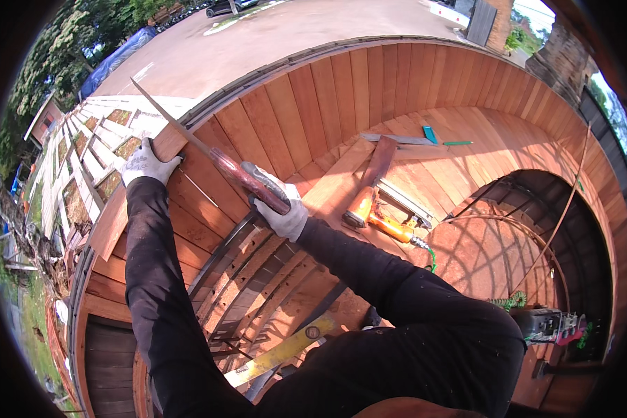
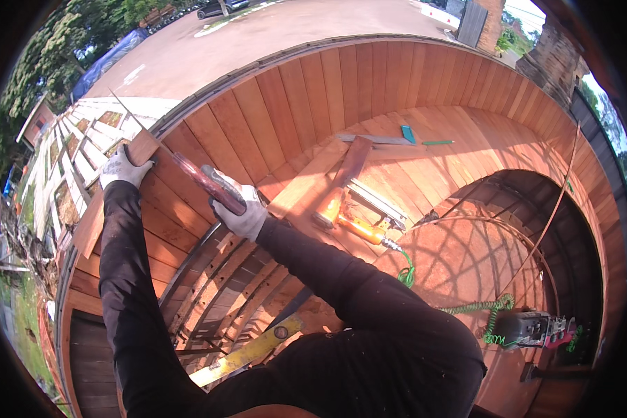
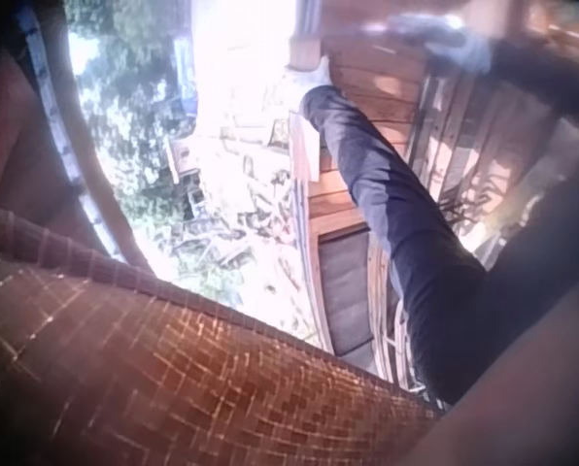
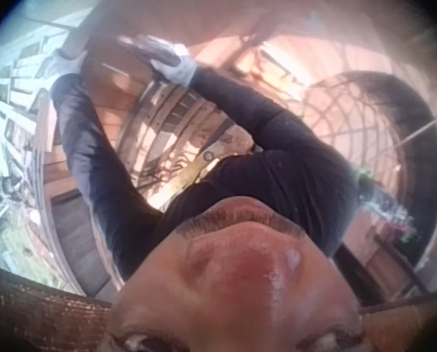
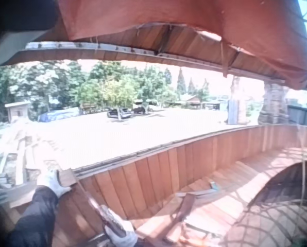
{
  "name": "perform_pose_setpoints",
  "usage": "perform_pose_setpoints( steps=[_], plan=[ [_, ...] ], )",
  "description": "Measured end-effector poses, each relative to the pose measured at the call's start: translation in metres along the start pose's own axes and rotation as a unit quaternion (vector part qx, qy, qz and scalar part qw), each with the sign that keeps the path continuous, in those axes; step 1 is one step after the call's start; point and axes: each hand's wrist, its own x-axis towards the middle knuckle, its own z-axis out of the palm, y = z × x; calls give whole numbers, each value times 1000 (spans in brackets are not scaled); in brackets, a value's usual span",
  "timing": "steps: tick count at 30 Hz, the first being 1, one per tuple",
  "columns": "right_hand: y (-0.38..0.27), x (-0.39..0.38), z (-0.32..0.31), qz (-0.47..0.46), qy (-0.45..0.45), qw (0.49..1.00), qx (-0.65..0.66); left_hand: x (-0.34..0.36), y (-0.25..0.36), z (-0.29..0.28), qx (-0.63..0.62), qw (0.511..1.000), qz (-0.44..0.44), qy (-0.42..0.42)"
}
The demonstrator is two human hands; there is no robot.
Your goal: The person cuts a wooden plank with a hand saw, measures it with a level, and secures it to a curved wooden structure using a nail gun. The person then loads nails into the nail gun and continues fastening planks.
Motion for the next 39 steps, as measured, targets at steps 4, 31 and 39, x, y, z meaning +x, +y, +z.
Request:
perform_pose_setpoints(
  steps=[4,31,39],
  plan=[
    [-36,6,5,22,-1,999,-49,5,-2,5,-2,1000,-1,-19],
    [-36,-6,-19,127,42,989,-68,-3,-12,0,-49,999,-2,-6],
    [-67,-49,-47,178,-40,983,-29,-3,-16,0,-50,998,-19,-35]
  ],
)
